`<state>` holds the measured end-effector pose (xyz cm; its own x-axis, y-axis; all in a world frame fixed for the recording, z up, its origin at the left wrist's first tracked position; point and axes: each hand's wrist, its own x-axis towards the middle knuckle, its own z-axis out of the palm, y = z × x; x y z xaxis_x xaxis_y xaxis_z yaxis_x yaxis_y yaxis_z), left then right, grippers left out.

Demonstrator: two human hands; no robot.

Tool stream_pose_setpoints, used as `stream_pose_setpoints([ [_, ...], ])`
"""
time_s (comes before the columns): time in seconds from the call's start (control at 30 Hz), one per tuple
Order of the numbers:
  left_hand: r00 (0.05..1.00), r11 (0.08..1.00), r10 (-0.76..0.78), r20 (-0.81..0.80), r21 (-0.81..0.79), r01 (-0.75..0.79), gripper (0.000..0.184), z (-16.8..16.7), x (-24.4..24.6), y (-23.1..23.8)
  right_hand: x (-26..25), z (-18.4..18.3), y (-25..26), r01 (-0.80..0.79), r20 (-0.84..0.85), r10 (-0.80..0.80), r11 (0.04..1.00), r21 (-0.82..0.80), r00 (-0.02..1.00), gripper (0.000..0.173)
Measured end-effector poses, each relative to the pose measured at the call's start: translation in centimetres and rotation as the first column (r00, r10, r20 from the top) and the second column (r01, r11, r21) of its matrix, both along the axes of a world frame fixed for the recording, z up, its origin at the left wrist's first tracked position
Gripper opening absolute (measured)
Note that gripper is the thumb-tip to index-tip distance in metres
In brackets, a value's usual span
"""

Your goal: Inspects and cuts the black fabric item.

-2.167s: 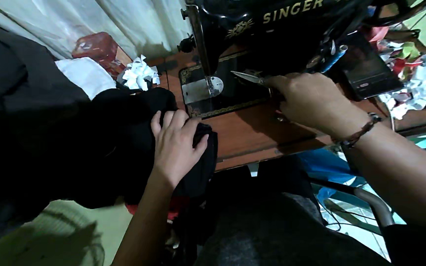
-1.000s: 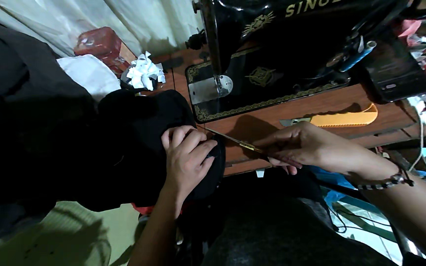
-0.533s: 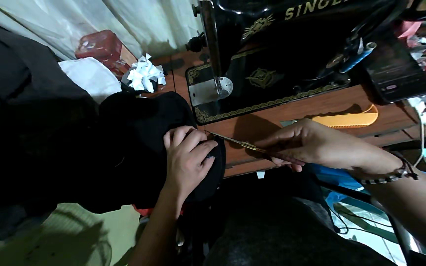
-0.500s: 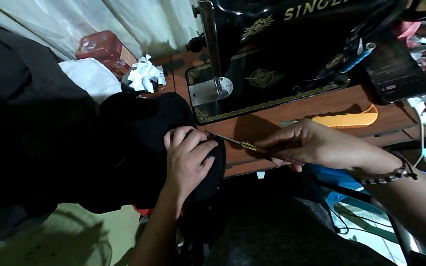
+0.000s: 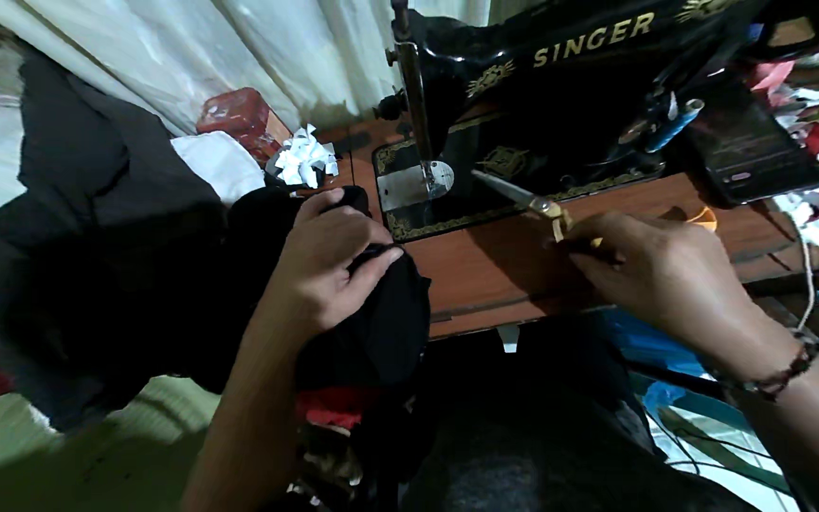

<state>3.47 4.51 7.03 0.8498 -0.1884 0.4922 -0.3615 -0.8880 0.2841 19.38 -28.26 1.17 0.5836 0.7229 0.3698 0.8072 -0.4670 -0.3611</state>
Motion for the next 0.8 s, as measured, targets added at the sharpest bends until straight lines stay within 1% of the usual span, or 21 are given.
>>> stream_pose_setpoints([
  [0.1,0.996,0.994,0.061,-0.058,0.091,-0.056,0.021,2.9,0.4,-0.3,1.2,0.4,0.6,0.107,0.061,-0.105,0.994,-0.019,0.993,0.010],
  [0.17,0.992,0.989,0.111,-0.063,0.108,-0.104,0.022,5.0,0.3,-0.8,2.2,0.3,1.3,0.146,0.071,-0.145,0.989,-0.016,0.987,0.007],
  [0.23,0.994,0.987,0.110,-0.026,0.124,-0.106,0.020,7.0,0.1,-1.2,3.0,0.0,2.1,0.159,0.073,-0.158,0.987,-0.010,0.985,0.006],
  [0.33,0.997,0.983,0.063,0.050,0.169,-0.071,0.019,9.3,-0.6,-1.2,3.9,-0.5,2.9,0.167,0.065,-0.165,0.986,-0.025,0.984,0.007],
  [0.4,0.994,0.981,0.062,0.085,0.179,-0.077,0.019,10.6,-1.3,-1.2,3.9,-0.5,3.2,0.165,0.092,-0.161,0.986,-0.035,0.983,0.008],
  [0.43,0.993,0.980,0.070,0.099,0.176,-0.087,0.019,11.2,-1.7,-1.3,3.7,-0.2,3.3,0.148,0.113,-0.146,0.989,-0.012,0.983,0.008],
  [0.47,0.990,0.979,0.081,0.114,0.175,-0.101,0.018,11.8,-2.0,-1.4,3.2,0.4,3.4,0.102,0.113,-0.106,0.994,0.036,0.988,0.009],
  [0.53,0.983,0.973,0.111,0.147,0.185,-0.138,0.017,13.2,-2.7,-1.8,1.1,2.6,4.0,-0.067,0.068,0.055,0.977,0.201,0.996,0.017],
  [0.57,0.978,0.968,0.122,0.169,0.196,-0.155,0.017,13.9,-3.0,-2.1,-0.5,4.0,4.6,-0.158,0.022,0.159,0.941,0.299,0.987,0.025],
  [0.6,0.973,0.965,0.129,0.193,0.204,-0.168,0.018,14.7,-3.2,-2.5,-2.3,5.5,5.4,-0.245,-0.036,0.284,0.878,0.411,0.958,0.029],
  [0.63,0.968,0.964,0.125,0.219,0.206,-0.171,0.019,15.5,-3.5,-3.1,-4.1,7.0,6.4,-0.310,-0.093,0.411,0.800,0.514,0.907,0.031],
  [0.67,0.962,0.964,0.119,0.248,0.201,-0.171,0.019,16.2,-3.6,-3.8,-5.7,8.4,7.3,-0.346,-0.129,0.508,0.730,0.589,0.851,0.034],
  [0.73,0.947,0.967,0.118,0.298,0.182,-0.178,0.018,17.5,-4.0,-5.2,-7.8,10.8,9.0,-0.363,-0.164,0.609,0.644,0.673,0.776,0.038],
  [0.77,0.941,0.968,0.123,0.316,0.169,-0.183,0.018,18.0,-4.3,-5.9,-8.3,11.6,9.7,-0.350,-0.176,0.643,0.603,0.717,0.745,0.031],
  [0.8,0.933,0.969,0.137,0.332,0.152,-0.196,0.018,18.4,-4.5,-6.5,-8.7,12.3,10.2,-0.322,-0.205,0.685,0.558,0.765,0.699,0.021],
])
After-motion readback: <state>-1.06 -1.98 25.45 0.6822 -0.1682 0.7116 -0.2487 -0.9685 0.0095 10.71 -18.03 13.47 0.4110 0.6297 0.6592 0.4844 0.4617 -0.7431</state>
